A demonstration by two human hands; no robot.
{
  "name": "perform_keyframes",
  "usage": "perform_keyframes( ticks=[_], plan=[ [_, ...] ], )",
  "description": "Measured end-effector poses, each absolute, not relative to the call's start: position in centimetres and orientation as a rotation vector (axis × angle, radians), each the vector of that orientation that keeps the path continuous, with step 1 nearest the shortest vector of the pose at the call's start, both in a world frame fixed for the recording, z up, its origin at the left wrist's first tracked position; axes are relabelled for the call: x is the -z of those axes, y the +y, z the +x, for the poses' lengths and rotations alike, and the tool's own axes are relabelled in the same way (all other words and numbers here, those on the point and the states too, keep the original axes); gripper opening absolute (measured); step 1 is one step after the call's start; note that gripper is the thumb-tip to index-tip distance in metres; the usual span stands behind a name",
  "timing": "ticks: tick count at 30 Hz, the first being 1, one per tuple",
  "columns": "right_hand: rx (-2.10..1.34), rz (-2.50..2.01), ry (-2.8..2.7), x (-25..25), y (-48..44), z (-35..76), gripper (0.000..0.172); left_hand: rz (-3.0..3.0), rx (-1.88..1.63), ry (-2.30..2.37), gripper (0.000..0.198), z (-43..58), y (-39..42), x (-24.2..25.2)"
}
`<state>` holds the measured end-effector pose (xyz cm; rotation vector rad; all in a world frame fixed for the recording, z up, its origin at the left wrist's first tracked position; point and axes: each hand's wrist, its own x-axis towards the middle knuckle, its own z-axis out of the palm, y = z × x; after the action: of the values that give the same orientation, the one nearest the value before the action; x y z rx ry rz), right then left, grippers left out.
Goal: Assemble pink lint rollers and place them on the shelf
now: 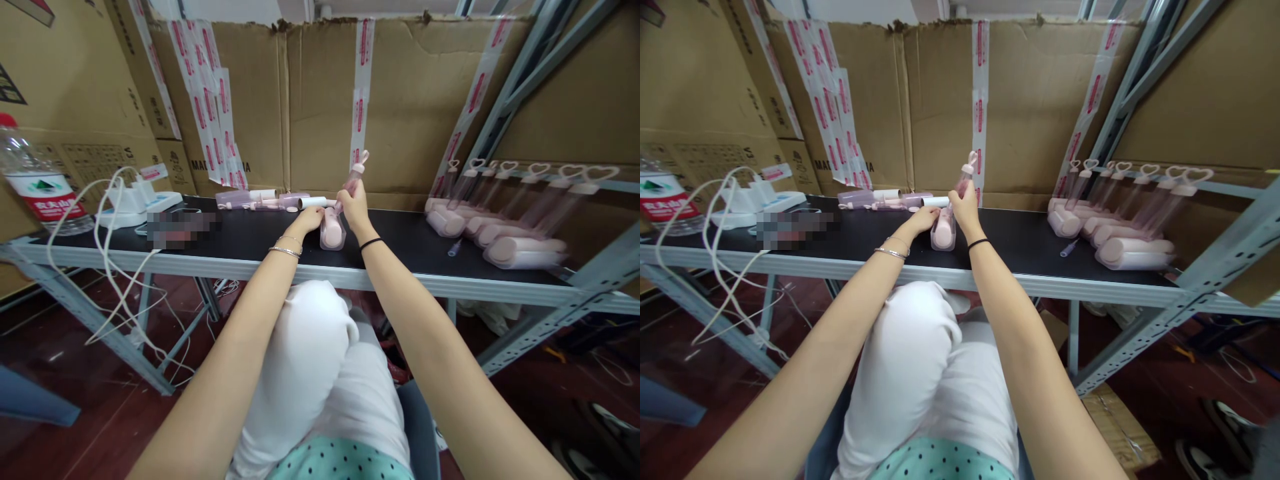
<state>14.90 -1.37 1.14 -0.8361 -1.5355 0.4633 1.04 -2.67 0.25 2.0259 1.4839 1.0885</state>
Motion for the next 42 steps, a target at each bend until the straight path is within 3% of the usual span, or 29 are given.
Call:
perform_keyframes(
  ticks=[10,24,30,35,42],
  plan=[
    [-0.348,-0.795,-1.564,-1.6,-4.2,14.2,0.015,2.088,-1.034,1.516,0.033,0.9,-2.5,-0.1],
    [-0.25,-0.935,-1.804,-2.3,-4.6,14.8,0.025,2.136,-0.884,1.646,0.032,1.2,-3.9,-0.7],
    [-0.445,-0.902,-1.79,-1.2,-4.5,14.1,0.025,2.154,-0.84,1.681,0.034,1.0,-3.9,-0.9],
    [-0.23,-1.118,-1.787,-1.5,-4.2,14.4,0.031,2.095,-0.855,1.805,0.042,0.7,-3.4,-1.2],
    [0.027,-1.593,-1.674,-2.5,-3.3,20.3,0.022,2.052,-0.812,1.89,0.051,0.6,-2.7,-1.1]
  ],
)
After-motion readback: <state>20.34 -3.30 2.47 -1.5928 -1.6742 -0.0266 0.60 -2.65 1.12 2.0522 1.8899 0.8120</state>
